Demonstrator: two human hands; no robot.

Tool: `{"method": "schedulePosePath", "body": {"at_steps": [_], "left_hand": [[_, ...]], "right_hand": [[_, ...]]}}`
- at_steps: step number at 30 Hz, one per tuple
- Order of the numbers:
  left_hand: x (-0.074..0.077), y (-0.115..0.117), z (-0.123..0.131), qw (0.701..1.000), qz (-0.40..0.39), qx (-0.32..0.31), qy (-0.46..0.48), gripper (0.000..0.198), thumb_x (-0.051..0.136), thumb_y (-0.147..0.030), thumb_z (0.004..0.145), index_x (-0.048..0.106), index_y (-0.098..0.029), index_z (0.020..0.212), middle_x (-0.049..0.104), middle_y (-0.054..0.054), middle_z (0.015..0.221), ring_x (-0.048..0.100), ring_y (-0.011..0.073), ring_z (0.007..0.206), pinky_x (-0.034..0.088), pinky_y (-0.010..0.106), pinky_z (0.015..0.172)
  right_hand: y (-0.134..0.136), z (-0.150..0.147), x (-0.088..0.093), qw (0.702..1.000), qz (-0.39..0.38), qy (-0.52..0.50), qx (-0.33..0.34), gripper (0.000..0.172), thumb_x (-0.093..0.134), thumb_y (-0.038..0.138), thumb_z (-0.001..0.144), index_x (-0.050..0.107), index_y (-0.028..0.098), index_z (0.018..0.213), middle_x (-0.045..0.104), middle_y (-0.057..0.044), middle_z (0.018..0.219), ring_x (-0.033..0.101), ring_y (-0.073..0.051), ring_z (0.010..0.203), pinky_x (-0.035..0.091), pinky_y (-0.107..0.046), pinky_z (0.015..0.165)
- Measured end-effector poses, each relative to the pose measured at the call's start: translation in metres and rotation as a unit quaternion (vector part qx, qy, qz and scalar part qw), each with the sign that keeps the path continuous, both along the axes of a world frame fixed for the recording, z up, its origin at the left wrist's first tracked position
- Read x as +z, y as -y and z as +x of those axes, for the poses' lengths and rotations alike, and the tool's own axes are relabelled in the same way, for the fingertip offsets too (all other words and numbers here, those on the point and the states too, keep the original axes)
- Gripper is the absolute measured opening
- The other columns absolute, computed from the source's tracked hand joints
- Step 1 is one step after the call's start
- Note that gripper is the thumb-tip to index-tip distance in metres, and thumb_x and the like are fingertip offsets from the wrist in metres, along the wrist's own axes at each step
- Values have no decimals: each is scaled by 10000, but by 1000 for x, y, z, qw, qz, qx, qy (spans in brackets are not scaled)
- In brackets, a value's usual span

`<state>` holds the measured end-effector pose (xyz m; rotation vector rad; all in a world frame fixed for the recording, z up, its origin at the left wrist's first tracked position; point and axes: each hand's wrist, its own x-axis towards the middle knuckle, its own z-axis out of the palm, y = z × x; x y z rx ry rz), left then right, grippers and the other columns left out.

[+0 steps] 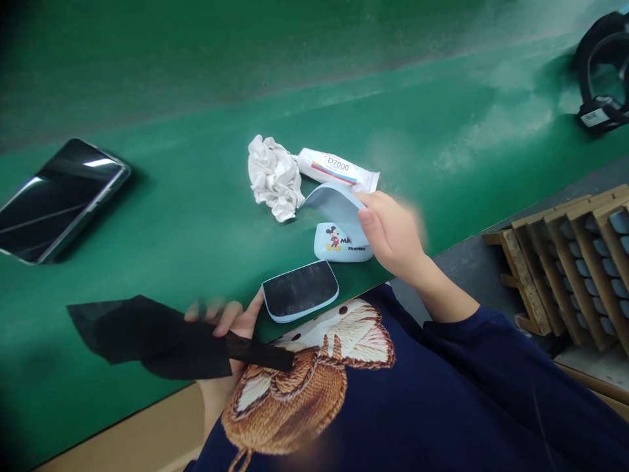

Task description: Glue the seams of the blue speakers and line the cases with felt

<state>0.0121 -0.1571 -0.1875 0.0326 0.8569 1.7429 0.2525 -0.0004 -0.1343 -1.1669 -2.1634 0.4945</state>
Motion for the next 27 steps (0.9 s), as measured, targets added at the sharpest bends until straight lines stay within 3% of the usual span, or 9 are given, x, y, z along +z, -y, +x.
{"method": "schedulePosePath", "body": {"at_steps": [3, 8, 12, 14, 17, 19, 21, 23, 27], "left_hand": [[-3, 1, -1, 1000, -2, -1, -12, 151, 688, -351, 801, 628, -235, 726, 468, -93, 550, 466, 49, 465, 450, 601, 1062], [-6, 3, -2, 1000, -4, -6, -10, 178, 751, -380, 741, 635, -246, 726, 467, -105, 534, 477, 47, 460, 483, 570, 1044], [-8, 5, -2, 999, 42, -13, 11, 262, 831, -381, 638, 655, -237, 769, 562, -100, 587, 531, 60, 502, 444, 543, 1099], [-8, 6, -2, 999, 37, -8, 13, 284, 845, -370, 622, 642, -231, 764, 578, -102, 602, 555, 69, 526, 389, 554, 1140], [-8, 7, -1, 1000, 0, 12, 26, 252, 809, -370, 683, 605, -228, 724, 561, -107, 598, 589, 84, 568, 352, 583, 1157], [-8, 7, 0, 999, -21, 33, 37, 227, 763, -367, 745, 589, -226, 707, 559, -105, 619, 602, 86, 586, 415, 572, 1118], [-7, 7, 0, 997, -30, 47, 46, 221, 743, -359, 768, 581, -224, 701, 563, -101, 646, 604, 82, 584, 497, 528, 1055], [-7, 6, 0, 997, -38, 45, 51, 223, 755, -340, 751, 576, -222, 691, 557, -100, 644, 602, 78, 569, 549, 481, 1001], [-11, 7, -3, 998, -38, 35, 34, 323, 842, -380, 599, 576, -229, 704, 562, -100, 649, 617, 103, 586, 593, 443, 943]], "right_hand": [[-5, -8, 6, 999, 21, 33, 22, 309, 384, 355, 1026, 626, 238, 1179, 706, -26, 1081, 689, -166, 894, 566, -280, 721], [-10, -19, 16, 984, 7, 101, 144, 285, 417, 222, 998, 583, 225, 1228, 693, -16, 1159, 675, -169, 1021, 563, -277, 829], [-12, -28, 27, 979, 18, 79, 185, 214, 472, 224, 959, 642, 234, 1088, 691, -20, 1046, 656, -190, 999, 545, -344, 864], [-17, -26, 33, 987, 54, 59, 140, 148, 542, 271, 929, 678, 236, 974, 673, -34, 964, 642, -212, 962, 535, -395, 867], [-28, -2, 34, 996, 82, 24, -13, 106, 598, 256, 885, 693, 213, 894, 675, -48, 907, 638, -214, 895, 528, -395, 827], [-36, 27, 25, 988, 64, -39, -134, 128, 571, 197, 868, 673, 202, 945, 682, -48, 870, 645, -185, 796, 527, -327, 710], [-40, 60, 9, 973, -13, -98, -207, 376, 598, 166, 810, 567, 205, 1183, 648, -13, 727, 614, -160, 614, 484, -266, 534], [-37, 87, -12, 963, -114, -100, -221, 580, 563, 182, 822, 390, 204, 1375, 603, 39, 609, 587, -159, 500, 483, -265, 477], [-18, 109, -42, 959, -185, -48, -210, 711, 580, 236, 823, 302, 98, 1462, 622, 41, 553, 605, -182, 434, 528, -283, 434]]}}
